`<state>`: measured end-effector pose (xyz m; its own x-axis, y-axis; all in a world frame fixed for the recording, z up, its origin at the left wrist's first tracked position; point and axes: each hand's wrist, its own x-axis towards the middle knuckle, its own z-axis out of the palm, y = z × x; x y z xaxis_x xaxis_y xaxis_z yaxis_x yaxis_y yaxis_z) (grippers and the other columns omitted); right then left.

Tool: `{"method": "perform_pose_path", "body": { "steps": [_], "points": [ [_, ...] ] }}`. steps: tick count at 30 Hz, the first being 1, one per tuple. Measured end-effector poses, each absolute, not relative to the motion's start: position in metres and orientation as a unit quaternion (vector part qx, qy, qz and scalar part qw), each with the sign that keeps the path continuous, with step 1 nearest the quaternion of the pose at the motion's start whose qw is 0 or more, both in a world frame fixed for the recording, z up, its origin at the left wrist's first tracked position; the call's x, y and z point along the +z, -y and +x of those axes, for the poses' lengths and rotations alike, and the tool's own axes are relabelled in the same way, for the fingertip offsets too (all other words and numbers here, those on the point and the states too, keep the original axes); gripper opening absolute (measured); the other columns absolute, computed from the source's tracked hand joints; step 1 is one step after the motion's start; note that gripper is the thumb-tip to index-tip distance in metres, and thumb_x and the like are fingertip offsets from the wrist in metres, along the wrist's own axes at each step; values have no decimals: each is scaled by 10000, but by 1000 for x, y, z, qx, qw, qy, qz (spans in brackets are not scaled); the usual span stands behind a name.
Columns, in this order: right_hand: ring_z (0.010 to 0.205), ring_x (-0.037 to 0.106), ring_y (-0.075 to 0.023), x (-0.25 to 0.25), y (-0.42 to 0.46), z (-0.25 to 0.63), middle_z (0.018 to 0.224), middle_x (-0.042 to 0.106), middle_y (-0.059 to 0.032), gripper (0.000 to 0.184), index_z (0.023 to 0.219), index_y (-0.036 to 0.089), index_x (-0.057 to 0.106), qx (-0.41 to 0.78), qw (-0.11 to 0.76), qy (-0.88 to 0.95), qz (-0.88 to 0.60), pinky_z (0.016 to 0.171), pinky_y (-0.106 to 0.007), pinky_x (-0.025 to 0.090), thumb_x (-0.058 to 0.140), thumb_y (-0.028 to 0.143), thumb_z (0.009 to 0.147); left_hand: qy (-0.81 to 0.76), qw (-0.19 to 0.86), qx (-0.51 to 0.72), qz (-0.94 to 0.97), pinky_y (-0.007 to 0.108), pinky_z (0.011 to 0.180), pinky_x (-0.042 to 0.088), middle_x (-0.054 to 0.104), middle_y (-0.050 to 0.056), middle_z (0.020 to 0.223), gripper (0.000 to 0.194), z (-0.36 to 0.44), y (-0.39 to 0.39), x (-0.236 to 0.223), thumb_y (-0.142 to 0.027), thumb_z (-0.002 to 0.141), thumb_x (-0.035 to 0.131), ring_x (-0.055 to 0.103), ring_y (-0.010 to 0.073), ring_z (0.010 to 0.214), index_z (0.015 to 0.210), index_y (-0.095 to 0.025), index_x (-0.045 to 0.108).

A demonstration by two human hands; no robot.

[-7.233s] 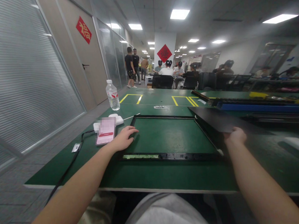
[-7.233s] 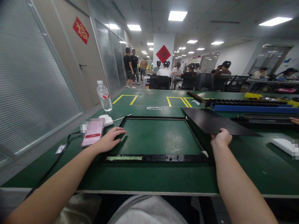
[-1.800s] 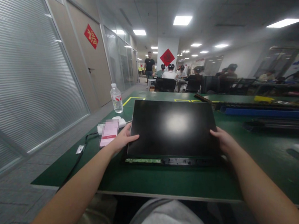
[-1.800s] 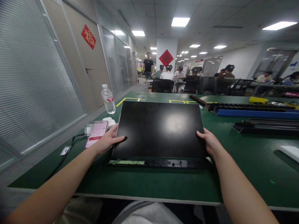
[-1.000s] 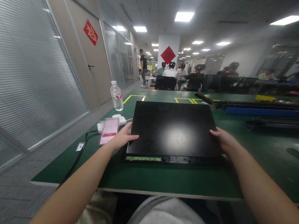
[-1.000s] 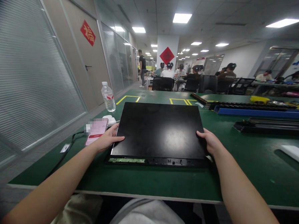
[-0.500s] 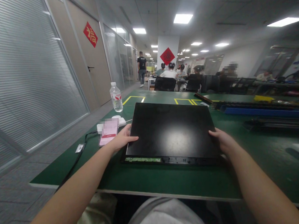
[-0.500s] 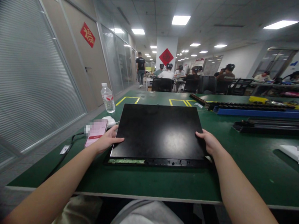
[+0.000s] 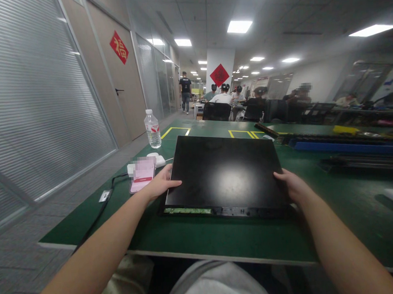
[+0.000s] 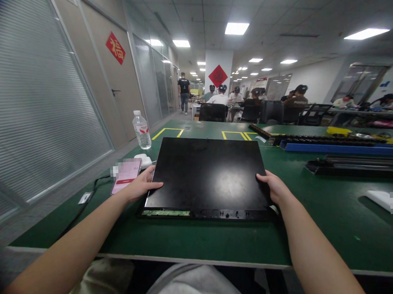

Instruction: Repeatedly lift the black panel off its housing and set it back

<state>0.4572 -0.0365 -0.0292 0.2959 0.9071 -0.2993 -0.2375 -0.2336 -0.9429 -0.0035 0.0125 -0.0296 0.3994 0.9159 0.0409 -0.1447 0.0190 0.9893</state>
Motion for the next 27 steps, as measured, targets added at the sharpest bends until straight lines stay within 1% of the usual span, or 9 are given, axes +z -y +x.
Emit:
{"method": "perform_pose_path", "body": {
  "steps": [9, 19, 22, 27],
  "points": [
    [655, 667, -232, -30, 36, 458, 823, 723, -26, 386, 1064, 293, 608, 516, 542, 298, -593, 618, -372, 527, 656, 173, 701, -352, 625, 427, 551, 435, 861, 571, 751, 75, 1085, 712, -3, -9, -27, -122, 626, 856, 747, 277, 914, 1225, -216, 483],
    [693, 676, -250, -31, 36, 460, 843, 731, -29, 342, 1028, 296, 615, 508, 542, 314, -592, 643, -395, 539, 658, 186, 707, -346, 625, 430, 552, 465, 901, 554, 748, 90, 1109, 715, -4, -10, -28, -137, 624, 864, 743, 294, 944, 1235, -219, 501],
    [704, 682, -253, -32, 36, 460, 852, 733, -34, 363, 1054, 294, 617, 509, 539, 318, -591, 654, -400, 545, 656, 193, 708, -349, 626, 426, 552, 481, 918, 544, 748, 91, 1107, 726, -4, -11, -29, -138, 627, 862, 741, 303, 956, 1249, -220, 497],
    [648, 670, -238, -30, 37, 458, 810, 725, -31, 380, 1075, 286, 615, 517, 542, 301, -590, 614, -380, 542, 656, 179, 713, -338, 628, 427, 557, 487, 940, 532, 745, 86, 1112, 728, -4, -11, -30, -136, 630, 860, 733, 304, 986, 1251, -217, 487]
  ]
}}
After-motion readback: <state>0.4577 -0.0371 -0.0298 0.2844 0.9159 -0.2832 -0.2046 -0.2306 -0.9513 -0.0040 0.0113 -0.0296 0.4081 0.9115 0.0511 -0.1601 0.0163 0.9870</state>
